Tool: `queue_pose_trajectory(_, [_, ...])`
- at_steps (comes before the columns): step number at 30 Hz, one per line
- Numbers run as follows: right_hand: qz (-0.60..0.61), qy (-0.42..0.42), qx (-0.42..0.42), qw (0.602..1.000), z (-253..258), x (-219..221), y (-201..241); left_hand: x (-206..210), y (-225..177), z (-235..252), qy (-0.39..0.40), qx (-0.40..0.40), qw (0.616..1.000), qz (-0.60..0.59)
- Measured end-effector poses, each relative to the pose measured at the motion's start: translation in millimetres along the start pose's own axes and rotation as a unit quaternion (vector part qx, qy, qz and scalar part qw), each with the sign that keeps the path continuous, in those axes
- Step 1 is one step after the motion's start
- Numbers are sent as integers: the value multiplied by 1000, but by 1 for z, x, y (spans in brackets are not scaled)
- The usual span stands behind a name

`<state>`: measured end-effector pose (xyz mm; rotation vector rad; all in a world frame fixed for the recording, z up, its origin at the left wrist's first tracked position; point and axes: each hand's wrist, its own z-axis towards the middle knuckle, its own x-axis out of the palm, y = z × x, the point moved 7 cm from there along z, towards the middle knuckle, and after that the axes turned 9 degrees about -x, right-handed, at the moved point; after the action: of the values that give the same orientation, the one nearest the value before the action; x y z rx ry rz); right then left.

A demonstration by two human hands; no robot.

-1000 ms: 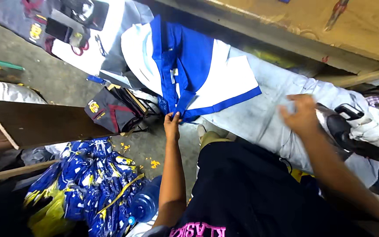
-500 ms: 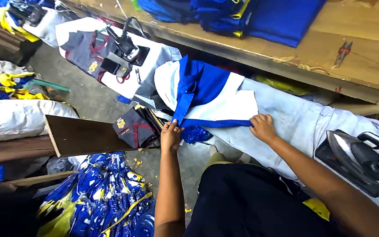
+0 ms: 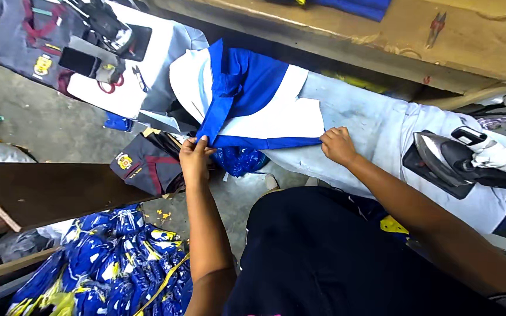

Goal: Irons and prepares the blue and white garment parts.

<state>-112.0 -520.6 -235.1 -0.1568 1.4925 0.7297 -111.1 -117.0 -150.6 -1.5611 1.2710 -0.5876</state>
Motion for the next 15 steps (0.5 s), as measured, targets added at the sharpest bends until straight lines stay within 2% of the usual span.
queue_pose_trajectory(2, [3,9,38,999,1,-14,-2,-1,6,15,-13,13,991,135])
queue_pose_trajectory(4, [-5,21,97,995,-3,-33,-12,14,19,25,16,5,976,218])
queue_pose_trajectory(7, [3,109,189,976,-18,-38,-29,35,55,35,62,10,956,287])
queue_pose_trajectory(9, [6,131,237,963,-29,-33,-34,39,71,37,71,20,947,311])
queue_pose_trajectory(12, [36,94,330,938,-40,-26,-35,34,79,32,63,54,937,338])
queue_pose_trajectory(15, [92,38,436,894,-42,-17,-33,32,82,33,65,85,934,341])
